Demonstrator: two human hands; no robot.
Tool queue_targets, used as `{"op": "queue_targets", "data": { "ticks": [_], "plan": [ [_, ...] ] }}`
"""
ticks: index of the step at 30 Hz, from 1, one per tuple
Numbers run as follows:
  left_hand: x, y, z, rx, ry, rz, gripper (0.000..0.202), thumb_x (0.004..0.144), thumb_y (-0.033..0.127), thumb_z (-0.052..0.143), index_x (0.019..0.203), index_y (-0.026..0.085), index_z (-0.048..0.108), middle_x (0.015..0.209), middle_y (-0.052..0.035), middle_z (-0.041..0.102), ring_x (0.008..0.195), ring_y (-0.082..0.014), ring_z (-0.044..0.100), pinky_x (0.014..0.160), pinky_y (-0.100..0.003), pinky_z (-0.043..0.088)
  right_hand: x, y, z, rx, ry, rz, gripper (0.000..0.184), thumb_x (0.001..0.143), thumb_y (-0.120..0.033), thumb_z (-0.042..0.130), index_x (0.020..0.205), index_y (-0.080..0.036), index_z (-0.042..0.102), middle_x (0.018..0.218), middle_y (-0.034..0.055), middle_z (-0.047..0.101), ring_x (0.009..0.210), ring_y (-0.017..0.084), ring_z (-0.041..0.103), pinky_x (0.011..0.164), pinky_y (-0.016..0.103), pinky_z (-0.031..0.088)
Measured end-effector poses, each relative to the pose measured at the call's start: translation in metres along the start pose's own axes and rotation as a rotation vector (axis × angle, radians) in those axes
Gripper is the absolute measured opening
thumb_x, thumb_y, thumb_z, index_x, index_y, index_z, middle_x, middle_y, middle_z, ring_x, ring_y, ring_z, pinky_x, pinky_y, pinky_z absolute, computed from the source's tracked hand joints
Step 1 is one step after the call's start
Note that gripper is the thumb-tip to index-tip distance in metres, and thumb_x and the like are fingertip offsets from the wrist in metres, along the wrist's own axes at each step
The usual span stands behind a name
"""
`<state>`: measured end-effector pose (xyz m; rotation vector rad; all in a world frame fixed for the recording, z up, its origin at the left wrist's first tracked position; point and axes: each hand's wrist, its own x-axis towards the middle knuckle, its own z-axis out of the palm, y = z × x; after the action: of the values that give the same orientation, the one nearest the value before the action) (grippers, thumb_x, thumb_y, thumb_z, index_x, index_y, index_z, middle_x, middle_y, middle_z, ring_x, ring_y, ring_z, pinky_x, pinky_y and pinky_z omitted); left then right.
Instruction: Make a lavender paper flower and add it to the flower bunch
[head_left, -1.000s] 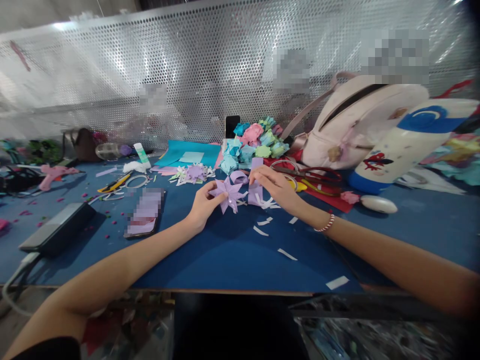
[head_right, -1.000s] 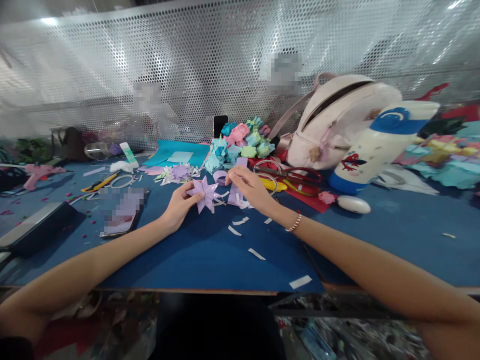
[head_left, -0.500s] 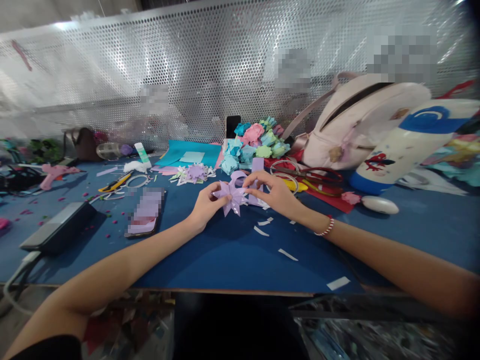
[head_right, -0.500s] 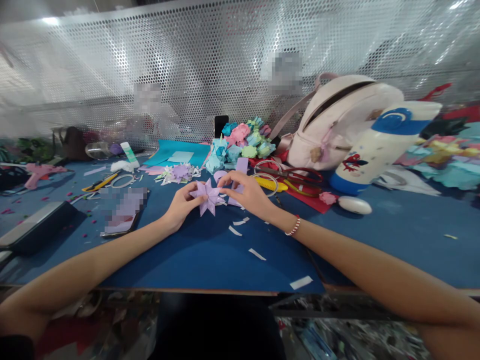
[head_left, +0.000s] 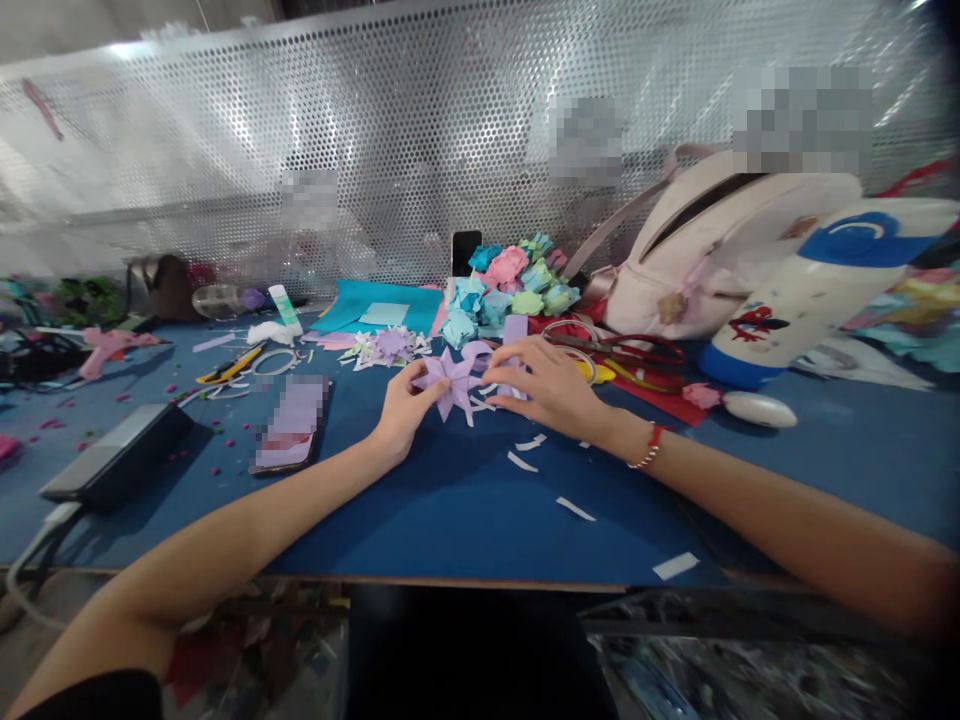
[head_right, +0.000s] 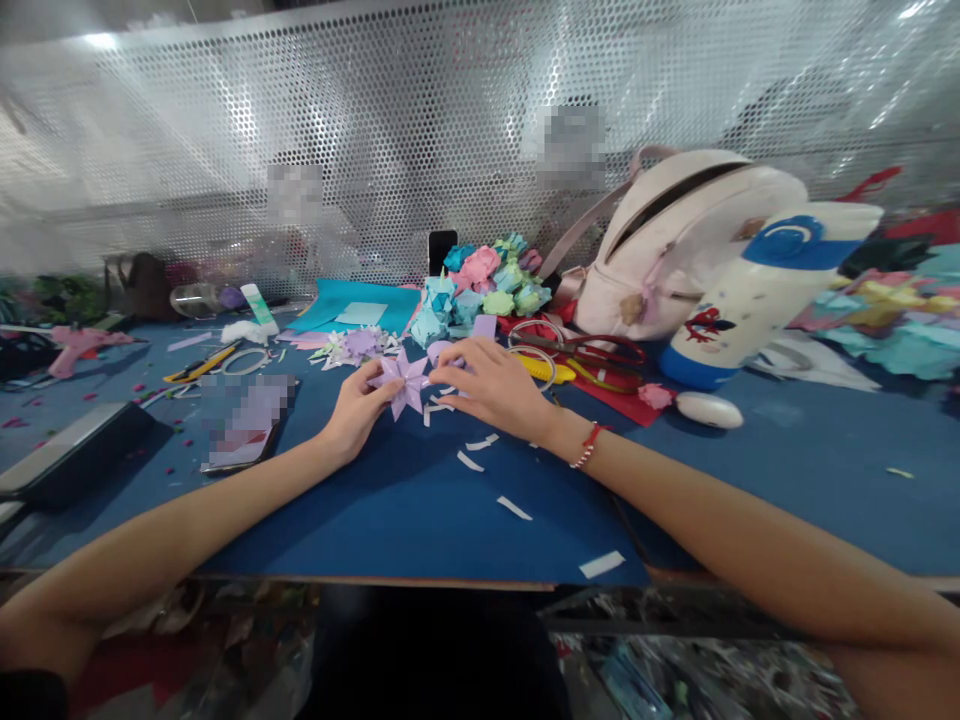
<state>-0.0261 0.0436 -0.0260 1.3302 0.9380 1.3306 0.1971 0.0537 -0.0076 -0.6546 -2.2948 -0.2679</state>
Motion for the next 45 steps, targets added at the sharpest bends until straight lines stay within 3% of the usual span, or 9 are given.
{"op": "queue_targets", "data": {
  "ticks": [4, 14, 19, 24, 26, 31, 38, 45],
  "plan": [
    [0.0, -0.002, 0.0, 0.007, -0.014, -0.003, 0.031, 0.07, 0.033, 0.075, 0.094, 0.016, 0.065, 0.091, -0.0039, 0.066, 0.081, -0.0158, 0.06, 0.071, -0.025, 0.047, -0.001, 0.004, 0.001, -0.19, -0.05, -0.111, 0.013, 0.096, -0.027, 0.057, 0.106, -0.026, 0.066, 0.106, 0.0067, 0.066, 0.103, 0.026, 0.056, 0.085, 0.04, 0.045],
    [0.0, -0.004, 0.0, 0.016, -0.049, 0.022, 0.034, 0.071, 0.03, 0.074, 0.1, 0.014, 0.065, 0.097, -0.005, 0.067, 0.086, -0.0166, 0.061, 0.077, -0.026, 0.047, 0.002, 0.0, -0.001, -0.094, -0.03, -0.076, 0.017, 0.098, -0.033, 0.053, 0.097, -0.023, 0.067, 0.098, 0.006, 0.069, 0.097, 0.023, 0.057, 0.084, 0.038, 0.046],
    [0.0, -0.002, 0.001, 0.052, -0.041, 0.045, 0.033, 0.072, 0.029, 0.073, 0.1, 0.014, 0.066, 0.097, -0.0051, 0.067, 0.087, -0.0172, 0.061, 0.078, -0.026, 0.047, 0.003, -0.004, 0.002, 0.118, -0.006, 0.07, 0.014, 0.097, -0.032, 0.055, 0.092, -0.023, 0.064, 0.093, 0.006, 0.069, 0.094, 0.024, 0.057, 0.085, 0.04, 0.046],
    [-0.002, 0.002, 0.002, 0.072, -0.033, 0.053, 0.032, 0.072, 0.029, 0.073, 0.1, 0.014, 0.066, 0.094, -0.0041, 0.067, 0.084, -0.0168, 0.061, 0.077, -0.027, 0.047, 0.005, -0.005, 0.01, 0.531, 0.057, 0.415, 0.016, 0.088, -0.035, 0.065, 0.088, -0.021, 0.057, 0.087, 0.0036, 0.063, 0.079, 0.019, 0.059, 0.068, 0.033, 0.049],
    [-0.003, 0.003, 0.002, 0.061, -0.033, 0.049, 0.031, 0.072, 0.029, 0.073, 0.099, 0.015, 0.065, 0.093, -0.0037, 0.067, 0.084, -0.0166, 0.061, 0.076, -0.026, 0.047, 0.005, -0.003, 0.011, 0.688, 0.057, 0.504, 0.017, 0.088, -0.036, 0.063, 0.088, -0.021, 0.056, 0.087, 0.0035, 0.062, 0.082, 0.018, 0.06, 0.069, 0.033, 0.05],
    [-0.004, 0.003, 0.002, 0.061, -0.037, 0.042, 0.03, 0.072, 0.03, 0.074, 0.096, 0.015, 0.065, 0.092, -0.0035, 0.067, 0.082, -0.0165, 0.061, 0.076, -0.026, 0.047, 0.004, -0.002, 0.011, 0.741, 0.056, 0.535, 0.02, 0.092, -0.041, 0.056, 0.095, -0.02, 0.057, 0.094, 0.0057, 0.063, 0.091, 0.02, 0.061, 0.076, 0.035, 0.05],
    [-0.006, 0.006, 0.003, 0.168, -0.116, 0.13, 0.03, 0.076, 0.032, 0.072, 0.101, 0.017, 0.063, 0.093, -0.0035, 0.065, 0.081, -0.0166, 0.06, 0.07, -0.025, 0.046, 0.003, -0.018, 0.016, 0.736, -0.064, 0.583, 0.033, 0.086, -0.042, 0.064, 0.11, -0.023, 0.053, 0.117, 0.0093, 0.06, 0.093, 0.02, 0.062, 0.07, 0.033, 0.053],
    [-0.012, 0.009, 0.005, 0.37, -0.199, 0.25, 0.03, 0.079, 0.025, 0.068, 0.108, 0.018, 0.063, 0.094, -0.0036, 0.062, 0.082, -0.0165, 0.06, 0.071, -0.024, 0.046, 0.005, -0.03, 0.014, 0.844, -0.091, 0.592, 0.024, 0.083, -0.037, 0.063, 0.099, -0.021, 0.053, 0.098, 0.0045, 0.061, 0.088, 0.02, 0.061, 0.069, 0.032, 0.052]
  ]
}}
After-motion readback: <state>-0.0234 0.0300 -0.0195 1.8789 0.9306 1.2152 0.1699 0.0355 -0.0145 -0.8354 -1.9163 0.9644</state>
